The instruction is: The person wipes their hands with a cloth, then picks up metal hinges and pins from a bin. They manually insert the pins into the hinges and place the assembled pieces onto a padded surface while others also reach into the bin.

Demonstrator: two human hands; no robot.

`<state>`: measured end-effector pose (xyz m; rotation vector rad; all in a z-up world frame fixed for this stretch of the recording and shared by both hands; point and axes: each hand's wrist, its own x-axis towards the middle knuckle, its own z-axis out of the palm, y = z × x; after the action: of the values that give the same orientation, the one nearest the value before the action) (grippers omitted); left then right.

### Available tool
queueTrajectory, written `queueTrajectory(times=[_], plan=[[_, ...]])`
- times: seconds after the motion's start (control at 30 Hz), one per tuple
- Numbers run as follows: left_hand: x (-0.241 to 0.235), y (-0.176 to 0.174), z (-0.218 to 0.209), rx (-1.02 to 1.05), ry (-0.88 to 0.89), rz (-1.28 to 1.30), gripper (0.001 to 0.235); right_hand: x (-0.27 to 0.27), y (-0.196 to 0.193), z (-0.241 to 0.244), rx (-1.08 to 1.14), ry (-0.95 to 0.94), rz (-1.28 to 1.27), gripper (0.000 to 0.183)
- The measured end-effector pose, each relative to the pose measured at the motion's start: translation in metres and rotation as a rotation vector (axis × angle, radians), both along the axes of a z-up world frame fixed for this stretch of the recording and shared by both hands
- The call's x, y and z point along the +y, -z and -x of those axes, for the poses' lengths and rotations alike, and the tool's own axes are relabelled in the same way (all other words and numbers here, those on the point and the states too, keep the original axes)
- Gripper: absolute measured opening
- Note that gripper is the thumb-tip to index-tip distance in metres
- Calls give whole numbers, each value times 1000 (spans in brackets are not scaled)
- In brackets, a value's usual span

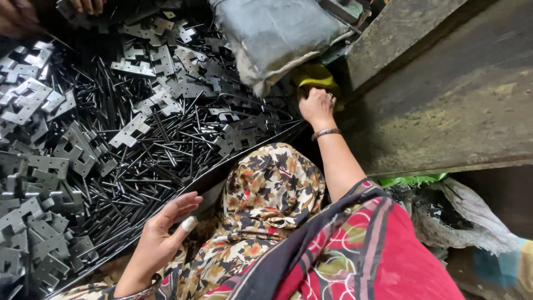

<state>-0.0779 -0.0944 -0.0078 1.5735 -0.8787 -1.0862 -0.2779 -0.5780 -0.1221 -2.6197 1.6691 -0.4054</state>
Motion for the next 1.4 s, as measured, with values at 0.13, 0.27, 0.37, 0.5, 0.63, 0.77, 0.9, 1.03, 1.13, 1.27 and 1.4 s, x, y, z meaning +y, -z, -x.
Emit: queueTrajectory(times=[0.13,0.27,0.37,0.5,0.63,0.77,0.9,1.03,1.13,1.27,1.4], plan=[[-4,2,1,-9,5,-10,52,-42,31,-7,98,-18,-98,26],[0,7,1,-58,18,13,50,-28,3,-27,89,-68,-78,33],[8,5,0,-76,2,31,49,-32,22,-24,215,-3,-33,26],[31,-5,-9,-109,-54,12,50,13,-38,-24,248,34,-98,34],[61,1,-31,-78,-135,10,52,48,-79,-1,75,-83,64,51],[88,-24,-50,-135,-411,65,76,78,-111,3,-106,-309,142,48],[114,11,-88,-290,-625,77,85,111,-129,-24,-207,-456,34,44],[128,59,-114,-600,-937,204,79,126,-91,-74,-102,-877,-270,52],[154,83,-130,-581,-1156,227,77,115,-35,-107,135,-990,-482,91],[181,119,-148,-671,-1316,133,60,88,5,-117,444,-661,-541,133],[165,80,-132,-888,-1129,-209,47,102,-11,-119,514,-603,-410,111]])
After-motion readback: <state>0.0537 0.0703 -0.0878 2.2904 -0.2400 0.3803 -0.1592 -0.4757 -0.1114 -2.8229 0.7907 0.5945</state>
